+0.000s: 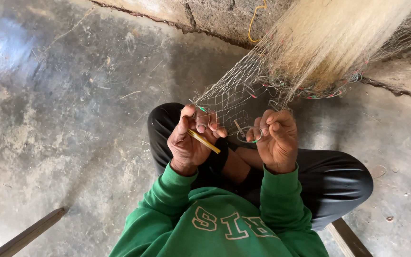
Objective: The person sits on the floor repairing a gill net, holding the mesh and using scissors to trim loose threads and cut away tangled sections. They then use a yellow net shuttle to tie and knot new mesh into the net, working section by section along the hanging net.
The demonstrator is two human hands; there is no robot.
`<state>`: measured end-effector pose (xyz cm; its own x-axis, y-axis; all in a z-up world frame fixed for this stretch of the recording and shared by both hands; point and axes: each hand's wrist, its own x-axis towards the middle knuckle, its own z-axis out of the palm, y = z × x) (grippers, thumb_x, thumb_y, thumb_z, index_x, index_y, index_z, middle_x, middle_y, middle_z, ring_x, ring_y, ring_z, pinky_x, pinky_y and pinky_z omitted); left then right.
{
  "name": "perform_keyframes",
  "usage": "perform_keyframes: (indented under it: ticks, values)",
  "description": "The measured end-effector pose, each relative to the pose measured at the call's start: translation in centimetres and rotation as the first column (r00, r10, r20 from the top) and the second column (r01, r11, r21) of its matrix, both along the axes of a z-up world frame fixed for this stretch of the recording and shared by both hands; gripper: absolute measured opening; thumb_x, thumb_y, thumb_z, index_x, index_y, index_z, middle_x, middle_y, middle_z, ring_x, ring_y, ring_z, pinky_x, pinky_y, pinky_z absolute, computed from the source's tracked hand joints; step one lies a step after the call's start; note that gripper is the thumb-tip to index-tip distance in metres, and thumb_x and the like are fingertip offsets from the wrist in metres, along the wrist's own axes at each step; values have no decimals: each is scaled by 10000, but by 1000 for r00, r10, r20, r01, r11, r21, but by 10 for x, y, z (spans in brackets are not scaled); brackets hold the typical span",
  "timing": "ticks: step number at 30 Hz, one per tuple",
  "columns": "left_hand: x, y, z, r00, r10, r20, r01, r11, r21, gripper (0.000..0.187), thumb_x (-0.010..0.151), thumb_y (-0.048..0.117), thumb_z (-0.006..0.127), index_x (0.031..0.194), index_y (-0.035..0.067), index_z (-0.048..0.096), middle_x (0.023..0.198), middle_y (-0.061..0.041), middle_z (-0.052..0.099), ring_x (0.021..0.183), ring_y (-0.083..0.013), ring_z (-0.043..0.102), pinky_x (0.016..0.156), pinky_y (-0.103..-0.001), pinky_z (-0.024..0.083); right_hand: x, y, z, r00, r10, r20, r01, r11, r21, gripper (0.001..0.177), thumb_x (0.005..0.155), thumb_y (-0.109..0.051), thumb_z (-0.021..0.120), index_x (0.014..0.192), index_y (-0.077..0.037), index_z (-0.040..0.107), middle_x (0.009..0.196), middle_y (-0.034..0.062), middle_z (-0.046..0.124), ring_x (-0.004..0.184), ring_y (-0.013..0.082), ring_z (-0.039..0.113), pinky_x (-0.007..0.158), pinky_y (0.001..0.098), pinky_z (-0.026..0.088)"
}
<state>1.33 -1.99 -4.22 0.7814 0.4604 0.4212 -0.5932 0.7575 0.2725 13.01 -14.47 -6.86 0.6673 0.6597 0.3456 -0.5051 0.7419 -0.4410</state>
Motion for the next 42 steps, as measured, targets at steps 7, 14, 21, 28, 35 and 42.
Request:
perform_keyframes:
  ticks: [7, 14, 21, 28, 35, 42]
  values:
    - [2, -1, -3, 1000, 6, -3, -6, 1000, 11, 322, 907, 218, 370, 1190, 152, 508, 807, -116, 515, 956, -331, 522, 847, -525, 459, 0, -2, 0, 999, -34, 10, 35, 999, -36, 109, 854, -101, 513, 881, -5, 469, 630, 80, 391, 575, 187, 498, 585, 401, 537]
    - [1, -1, -3, 1000, -2, -4, 2, 1000, 12, 324, 908, 221, 365, 1192, 151, 506, 818, -119, 522, 967, -336, 524, 852, -522, 455, 0, 0, -1, 999, -36, 21, 37, 998, -49, 108, 847, -101, 523, 879, -7, 481, 619, 80, 398, 547, 183, 496, 567, 403, 535]
    - [2, -2, -3, 1000, -12, 1, 12, 1000, -5, 316, 906, 218, 370, 1178, 144, 512, 811, -120, 523, 968, -340, 531, 853, -527, 454, 1, -1, -2, 999, -40, 15, 41, 998, -41, 105, 843, -95, 525, 876, -3, 487, 616, 84, 403, 543, 187, 501, 565, 401, 533]
    - [1, 0, -5, 1000, -7, -1, 7, 1000, -4, 321, 907, 218, 363, 1185, 143, 504, 812, -123, 522, 961, -337, 524, 855, -531, 453, 1, 1, -5, 999, -34, 9, 34, 999, -26, 105, 844, -89, 520, 877, 3, 482, 619, 84, 400, 544, 186, 499, 570, 401, 538]
    - [4, 0, 5, 1000, -24, 0, 24, 999, -40, 328, 931, 239, 368, 1218, 151, 499, 873, -99, 548, 983, -284, 512, 908, -486, 442, 1, -4, 6, 1000, 15, 18, -16, 999, 41, 112, 844, -107, 531, 866, -6, 488, 635, 80, 426, 570, 196, 518, 572, 401, 535]
    - [6, -2, 9, 999, 0, -32, -1, 1000, -16, 335, 950, 275, 336, 1239, 195, 484, 896, -56, 535, 964, -243, 518, 981, -535, 363, 2, -6, 6, 1000, 17, 19, -18, 998, 62, 120, 838, -113, 537, 851, -9, 478, 636, 89, 423, 590, 220, 527, 577, 414, 538]
